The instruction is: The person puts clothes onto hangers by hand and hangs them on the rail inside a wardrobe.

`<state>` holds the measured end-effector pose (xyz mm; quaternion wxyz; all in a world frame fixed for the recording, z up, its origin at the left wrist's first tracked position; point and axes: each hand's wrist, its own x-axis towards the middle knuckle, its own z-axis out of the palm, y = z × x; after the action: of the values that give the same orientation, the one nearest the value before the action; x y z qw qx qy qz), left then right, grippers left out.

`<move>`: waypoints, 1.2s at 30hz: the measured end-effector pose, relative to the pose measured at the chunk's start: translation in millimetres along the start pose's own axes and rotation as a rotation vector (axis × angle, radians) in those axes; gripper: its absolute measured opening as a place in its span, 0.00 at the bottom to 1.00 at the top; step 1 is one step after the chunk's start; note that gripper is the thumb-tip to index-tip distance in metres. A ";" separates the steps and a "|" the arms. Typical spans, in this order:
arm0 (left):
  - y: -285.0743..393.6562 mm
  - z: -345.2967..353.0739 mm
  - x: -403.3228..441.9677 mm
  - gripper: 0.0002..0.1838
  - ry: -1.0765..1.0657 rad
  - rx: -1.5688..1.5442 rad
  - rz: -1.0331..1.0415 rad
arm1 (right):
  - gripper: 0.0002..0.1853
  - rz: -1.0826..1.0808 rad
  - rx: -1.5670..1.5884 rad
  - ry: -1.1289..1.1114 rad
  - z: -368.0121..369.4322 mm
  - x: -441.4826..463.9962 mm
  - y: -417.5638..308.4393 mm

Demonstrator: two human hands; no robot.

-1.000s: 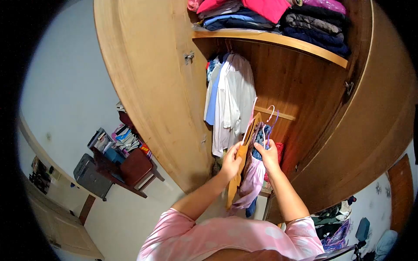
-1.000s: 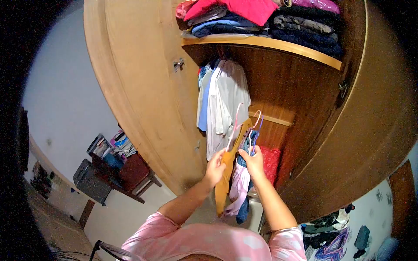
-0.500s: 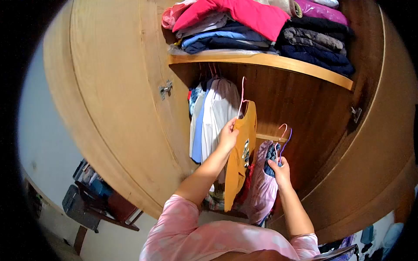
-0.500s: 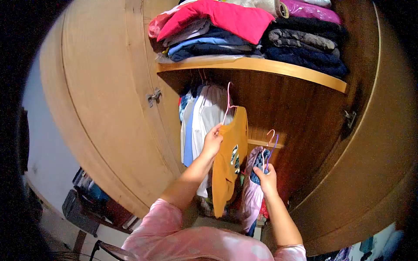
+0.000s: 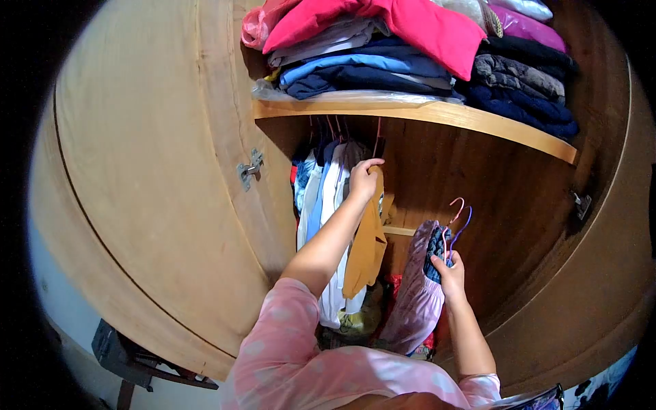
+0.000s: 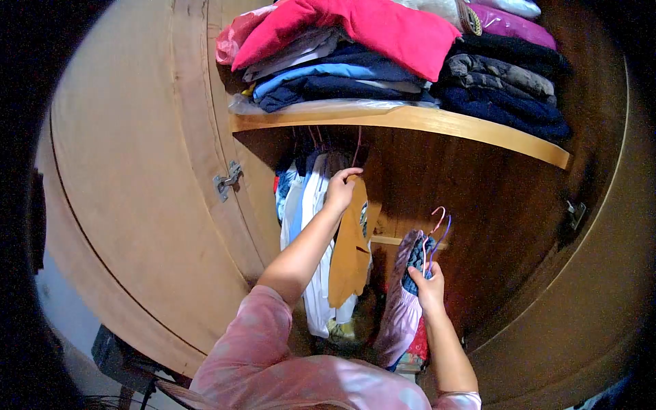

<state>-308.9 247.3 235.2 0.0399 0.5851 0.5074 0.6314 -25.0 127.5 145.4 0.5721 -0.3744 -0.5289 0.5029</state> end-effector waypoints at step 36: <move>47.3 -18.2 -201.2 0.52 -0.557 -0.291 -0.295 | 0.12 -0.040 0.133 -0.096 98.3 37.3 26.6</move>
<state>-234.6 84.1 130.8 0.3509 0.6435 0.4607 0.5006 -128.7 159.2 144.1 0.5795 -0.3005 -0.5283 0.5429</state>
